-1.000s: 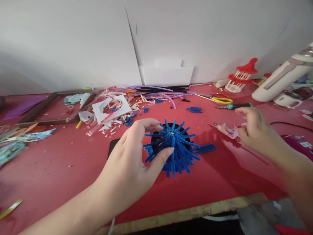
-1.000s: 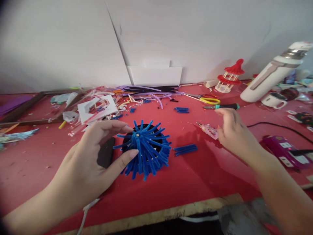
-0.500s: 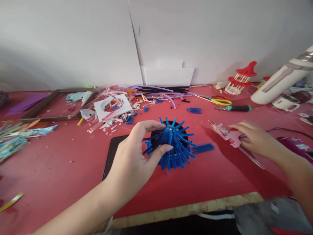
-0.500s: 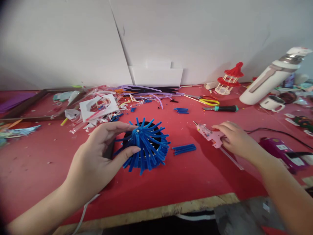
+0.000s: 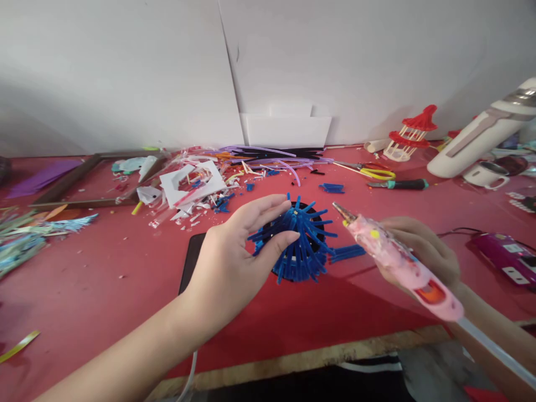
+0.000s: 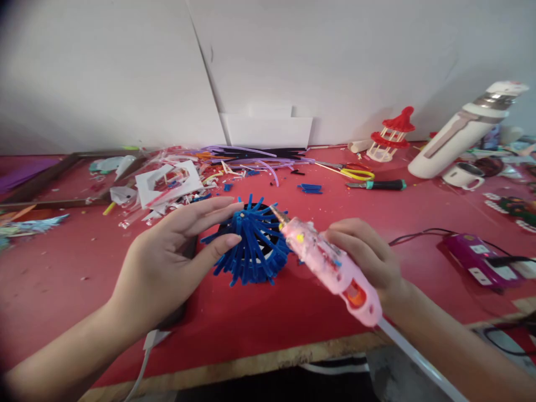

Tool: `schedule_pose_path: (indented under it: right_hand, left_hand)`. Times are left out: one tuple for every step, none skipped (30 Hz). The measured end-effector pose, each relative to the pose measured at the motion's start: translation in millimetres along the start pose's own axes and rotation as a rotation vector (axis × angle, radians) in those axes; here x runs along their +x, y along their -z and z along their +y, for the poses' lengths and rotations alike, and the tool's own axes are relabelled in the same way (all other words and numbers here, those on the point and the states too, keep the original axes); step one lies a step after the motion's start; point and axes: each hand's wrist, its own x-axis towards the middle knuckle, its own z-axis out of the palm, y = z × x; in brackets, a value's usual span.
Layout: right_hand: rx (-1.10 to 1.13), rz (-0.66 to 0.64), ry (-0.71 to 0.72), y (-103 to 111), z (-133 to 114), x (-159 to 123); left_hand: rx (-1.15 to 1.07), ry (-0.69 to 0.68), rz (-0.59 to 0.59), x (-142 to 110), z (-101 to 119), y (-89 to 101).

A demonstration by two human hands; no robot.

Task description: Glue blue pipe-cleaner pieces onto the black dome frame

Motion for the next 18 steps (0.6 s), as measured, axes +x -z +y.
schedule_pose_path:
  right_hand:
    - [0.027,-0.011,0.038,-0.8,-4.3,5.2]
    - [0.048,-0.027,0.081,-1.8,-8.0,10.4]
    - [0.058,-0.039,0.116,-3.1,-11.0,15.3]
    - [0.053,-0.046,0.133,-4.6,-13.5,19.4]
    - [0.04,-0.048,0.136,-6.2,-15.3,22.5]
    - [0.018,-0.042,0.13,-7.8,-16.7,24.4]
    - [-0.005,-0.036,0.12,-9.3,-17.6,25.1]
    - [-0.027,-0.03,0.112,-10.6,-18.1,24.9]
    - [-0.045,-0.027,0.101,-11.8,-18.3,23.8]
    - [-0.056,-0.027,0.096,-12.7,-18.4,22.3]
    - [-0.06,-0.029,0.091,-13.6,-18.4,20.3]
    - [-0.054,-0.034,0.088,-14.4,-18.2,18.3]
    - [-0.044,-0.04,0.083,-15.2,-17.9,16.3]
    - [-0.038,-0.041,0.076,-16.0,-17.4,14.4]
    - [-0.038,-0.032,0.07,-16.9,-16.8,12.8]
    - [-0.045,-0.015,0.065,-17.7,-16.1,11.7]
    - [-0.055,0.0,0.058,-18.5,-15.5,11.1]
    - [-0.063,0.016,0.055,-19.3,-14.9,11.0]
  left_hand:
    - [-0.004,0.007,0.013,-0.3,2.3,-2.0]
    - [-0.001,0.007,0.022,0.1,4.1,-3.9]
    - [0.007,0.003,0.027,1.0,5.5,-5.6]
    - [0.019,-0.002,0.032,2.3,6.3,-7.0]
    - [0.036,-0.007,0.04,3.6,6.8,-8.0]
    - [0.053,-0.013,0.048,4.9,6.8,-8.7]
    - [0.065,-0.018,0.058,5.9,6.6,-9.1]
    - [0.07,-0.023,0.066,6.7,6.2,-9.1]
    - [0.068,-0.027,0.069,7.1,5.8,-8.9]
    - [0.061,-0.027,0.065,7.4,5.2,-8.4]
    - [0.049,-0.022,0.055,7.5,4.7,-7.9]
    - [0.039,-0.016,0.045,7.8,4.2,-7.3]
    - [0.029,-0.01,0.036,8.1,3.7,-6.6]
    - [0.02,-0.007,0.029,8.7,3.3,-6.0]
    - [0.012,-0.007,0.024,9.4,3.0,-5.5]
    - [0.003,-0.011,0.02,10.3,2.7,-5.1]
    - [-0.005,-0.017,0.014,11.2,2.6,-4.8]
    - [-0.013,-0.021,0.008,11.9,2.5,-4.5]
